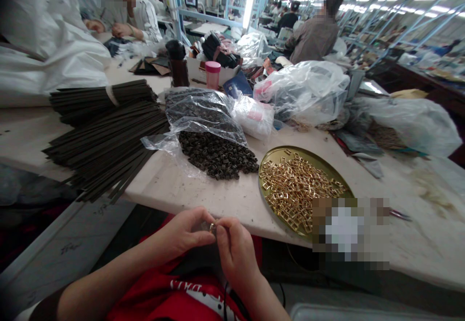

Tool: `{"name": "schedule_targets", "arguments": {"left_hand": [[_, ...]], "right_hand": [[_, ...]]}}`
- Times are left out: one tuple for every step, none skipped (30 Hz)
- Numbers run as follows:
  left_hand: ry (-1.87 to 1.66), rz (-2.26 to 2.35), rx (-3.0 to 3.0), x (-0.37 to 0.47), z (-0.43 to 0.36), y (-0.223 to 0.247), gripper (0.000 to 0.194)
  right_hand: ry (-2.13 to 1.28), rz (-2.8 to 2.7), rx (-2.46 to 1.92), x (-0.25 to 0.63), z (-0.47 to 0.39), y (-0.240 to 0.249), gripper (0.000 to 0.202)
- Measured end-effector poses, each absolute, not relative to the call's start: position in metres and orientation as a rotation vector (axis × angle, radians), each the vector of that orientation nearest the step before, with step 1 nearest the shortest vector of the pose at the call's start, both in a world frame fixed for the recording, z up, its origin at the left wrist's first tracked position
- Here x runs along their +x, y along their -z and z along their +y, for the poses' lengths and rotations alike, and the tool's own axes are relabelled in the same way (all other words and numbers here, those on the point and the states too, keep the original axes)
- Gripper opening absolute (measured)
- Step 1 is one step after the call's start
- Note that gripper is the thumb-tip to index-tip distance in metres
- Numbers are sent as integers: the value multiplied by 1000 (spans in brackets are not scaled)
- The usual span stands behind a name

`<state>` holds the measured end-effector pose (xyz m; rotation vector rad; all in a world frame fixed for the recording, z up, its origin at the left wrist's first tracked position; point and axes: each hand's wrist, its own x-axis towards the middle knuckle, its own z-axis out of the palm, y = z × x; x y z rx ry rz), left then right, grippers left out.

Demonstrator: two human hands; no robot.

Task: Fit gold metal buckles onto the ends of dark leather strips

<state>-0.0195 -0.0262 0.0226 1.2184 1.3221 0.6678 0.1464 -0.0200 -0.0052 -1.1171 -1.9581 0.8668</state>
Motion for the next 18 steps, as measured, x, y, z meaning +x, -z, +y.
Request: {"name": "schedule_targets", "arguments": {"left_hand": [[-661,1330,1230,-19,-26,-24,22],[-654,1338,1240,-18,-26,-25,22],[-650,1345,1245,-17,-26,-26,21],[-648,1350,1248,-17,-26,-26,21],[-646,1354,1246,-16,-25,-26,21],[-648,1357,1241,-15,-25,-26,21],[-650,1358,1237,-15,-25,-27,22],[-651,1352,1238,-16,-24,-27,23],[-649,1336,1243,-16,-24,-27,23],[-649,1309,1251,-17,-23,-29,23],[-650,1270,1263,-19,-23,-30,21],[-651,1225,1272,-20,-23,-32,19],[-650,1182,1275,-21,-22,-35,18],[-645,1149,1269,-22,-22,-37,18],[-643,1127,1256,-23,-22,-39,19],[-645,1117,1241,-23,-22,-40,18],[-651,1112,1224,-23,-22,-40,17],[-657,1110,1209,-23,-22,-39,16]], "right_hand": [[-888,-1931,-1146,146,-20,5,9],[-915,-1903,-1173,146,-20,6,7],[-939,-1874,-1195,146,-19,7,6],[-958,-1847,-1211,146,-19,8,5],[-973,-1820,-1220,146,-18,10,4],[-985,-1792,-1224,146,-17,11,6],[-994,-1763,-1226,146,-17,13,7],[-1005,-1733,-1226,146,-16,14,9],[-1025,-1706,-1224,146,-16,15,10],[-1054,-1684,-1218,146,-16,16,10],[-1084,-1667,-1207,146,-16,17,11],[-1115,-1656,-1194,146,-16,17,11],[-1139,-1649,-1181,146,-16,17,11],[-1152,-1644,-1168,146,-16,17,10],[-1158,-1641,-1154,146,-15,17,9],[-1166,-1637,-1141,146,-15,17,9],[-1179,-1632,-1126,145,-15,17,8],[-1193,-1624,-1115,145,-15,17,7]]}}
